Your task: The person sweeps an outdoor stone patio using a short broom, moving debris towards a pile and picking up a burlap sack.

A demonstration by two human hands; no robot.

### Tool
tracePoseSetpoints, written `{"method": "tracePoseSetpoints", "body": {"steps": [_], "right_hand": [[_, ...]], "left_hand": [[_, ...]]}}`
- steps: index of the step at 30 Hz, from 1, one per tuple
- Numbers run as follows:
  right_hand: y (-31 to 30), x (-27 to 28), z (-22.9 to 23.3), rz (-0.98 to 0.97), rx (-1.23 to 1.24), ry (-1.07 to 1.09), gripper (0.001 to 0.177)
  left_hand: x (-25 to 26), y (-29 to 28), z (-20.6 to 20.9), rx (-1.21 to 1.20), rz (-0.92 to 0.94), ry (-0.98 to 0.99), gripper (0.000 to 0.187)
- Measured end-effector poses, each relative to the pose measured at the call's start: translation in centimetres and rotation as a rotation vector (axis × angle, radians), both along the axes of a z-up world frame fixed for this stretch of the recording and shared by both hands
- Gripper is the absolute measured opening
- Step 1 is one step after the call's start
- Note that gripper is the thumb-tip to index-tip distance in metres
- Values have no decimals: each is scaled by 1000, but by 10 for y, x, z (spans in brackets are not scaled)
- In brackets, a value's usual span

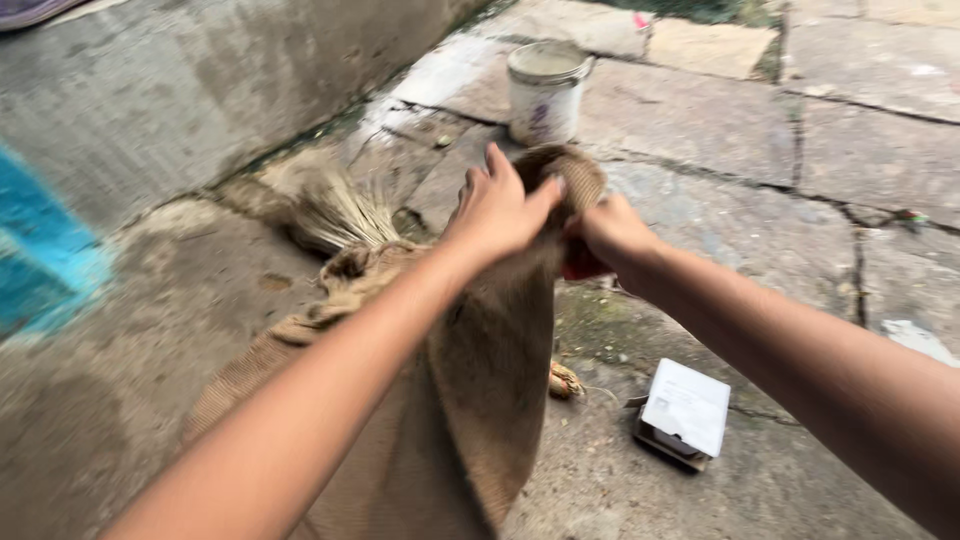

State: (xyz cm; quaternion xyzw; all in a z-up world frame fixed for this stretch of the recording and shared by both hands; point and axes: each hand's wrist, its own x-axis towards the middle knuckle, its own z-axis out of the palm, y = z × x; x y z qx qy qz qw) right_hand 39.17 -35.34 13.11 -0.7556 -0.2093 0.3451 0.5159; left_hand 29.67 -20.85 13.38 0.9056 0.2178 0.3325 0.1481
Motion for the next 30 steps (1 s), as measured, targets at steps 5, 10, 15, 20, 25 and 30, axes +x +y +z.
{"method": "tracePoseSetpoints", "body": {"steps": [5, 10, 15, 20, 25, 30], "right_hand": [[-3, 9, 36, -271, 196, 158, 18], [-21, 2, 67, -376, 375, 30, 27], [-55, 5, 118, -237, 365, -363, 24], [-87, 24, 157, -12, -99, -1347, 20], [-89, 63, 160, -180, -148, -1227, 14], [-102, 134, 160, -334, -32, -1361, 25]], "left_hand": [[-40, -60, 30, -264, -154, 479, 89], [-24, -55, 57, -105, -99, 289, 26], [9, -28, 95, 111, -127, 100, 16], [44, -66, 129, 98, -288, -83, 20], [56, -117, 134, -169, -140, -44, 70], [58, -128, 62, -305, -145, 399, 95]]}}
